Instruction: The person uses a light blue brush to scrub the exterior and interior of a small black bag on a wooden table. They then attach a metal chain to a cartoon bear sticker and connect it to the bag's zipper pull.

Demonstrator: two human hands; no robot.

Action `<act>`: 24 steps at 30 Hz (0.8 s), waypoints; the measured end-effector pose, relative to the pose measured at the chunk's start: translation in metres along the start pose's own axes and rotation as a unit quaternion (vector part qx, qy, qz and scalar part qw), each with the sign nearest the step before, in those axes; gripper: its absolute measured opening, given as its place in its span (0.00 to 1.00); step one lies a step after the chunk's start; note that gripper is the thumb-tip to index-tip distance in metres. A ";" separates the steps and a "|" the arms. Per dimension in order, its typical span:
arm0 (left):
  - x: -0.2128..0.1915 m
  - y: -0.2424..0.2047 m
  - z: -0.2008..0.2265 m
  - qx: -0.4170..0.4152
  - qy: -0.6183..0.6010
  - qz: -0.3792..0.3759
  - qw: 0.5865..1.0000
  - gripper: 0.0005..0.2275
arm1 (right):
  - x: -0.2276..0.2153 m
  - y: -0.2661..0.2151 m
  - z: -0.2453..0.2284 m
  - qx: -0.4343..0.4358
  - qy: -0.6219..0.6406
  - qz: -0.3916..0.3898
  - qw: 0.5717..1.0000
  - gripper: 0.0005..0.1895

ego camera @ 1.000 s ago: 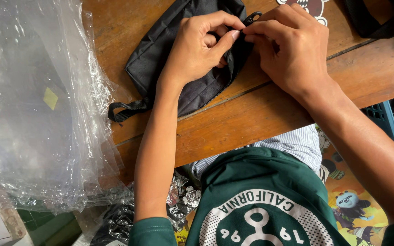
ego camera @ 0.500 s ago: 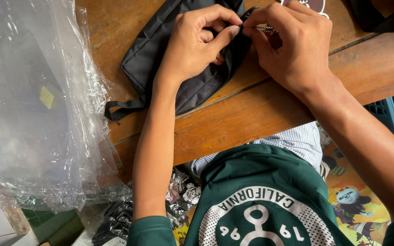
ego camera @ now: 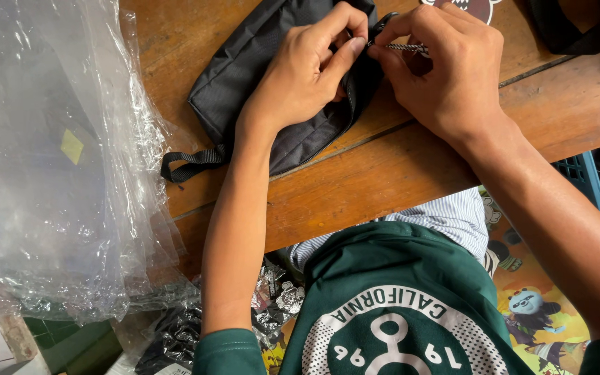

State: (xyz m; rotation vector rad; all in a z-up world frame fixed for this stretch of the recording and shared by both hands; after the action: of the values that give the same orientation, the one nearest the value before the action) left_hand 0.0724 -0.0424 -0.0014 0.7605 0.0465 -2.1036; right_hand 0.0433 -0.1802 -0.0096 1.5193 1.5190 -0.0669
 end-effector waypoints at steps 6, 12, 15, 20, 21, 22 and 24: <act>-0.002 0.001 0.008 -0.016 0.006 0.015 1.000 0.05 | -0.004 0.005 -0.013 -0.026 -0.018 -0.005 0.999 0.05; 0.000 0.000 0.034 0.068 0.258 0.087 0.960 0.03 | -0.008 0.009 -0.012 -0.006 0.044 0.004 0.999 0.04; -0.002 -0.004 0.034 0.089 0.213 0.119 0.966 0.05 | -0.008 0.016 -0.009 0.016 0.077 -0.016 0.997 0.08; -0.001 -0.009 0.028 0.064 0.159 0.108 0.979 0.19 | -0.006 0.032 0.013 0.170 0.145 -0.140 0.965 0.05; 0.000 -0.010 0.021 0.044 0.174 0.101 0.979 0.25 | -0.002 0.031 0.017 0.231 0.172 -0.185 0.940 0.08; -0.001 -0.010 0.023 0.045 0.174 0.105 0.978 0.25 | -0.005 0.035 0.012 0.228 0.169 -0.186 0.941 0.08; -0.004 -0.011 0.028 0.054 0.193 0.110 0.974 0.17 | -0.003 0.035 0.014 0.311 0.184 -0.215 0.907 0.09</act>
State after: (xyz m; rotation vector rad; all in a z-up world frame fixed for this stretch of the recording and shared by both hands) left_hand 0.0520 -0.0417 0.0209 1.1770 0.0571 -1.7366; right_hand 0.0777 -0.1834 0.0042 1.7066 2.2721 -0.6012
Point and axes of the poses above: each hand's wrist, its own y-axis towards the middle knuckle, its own x-axis out of the palm, z = x × y, the point moved 9 cm from there along y, towards the middle knuckle, and after that the axes turned 7 degrees about x, right-handed, at the moved point
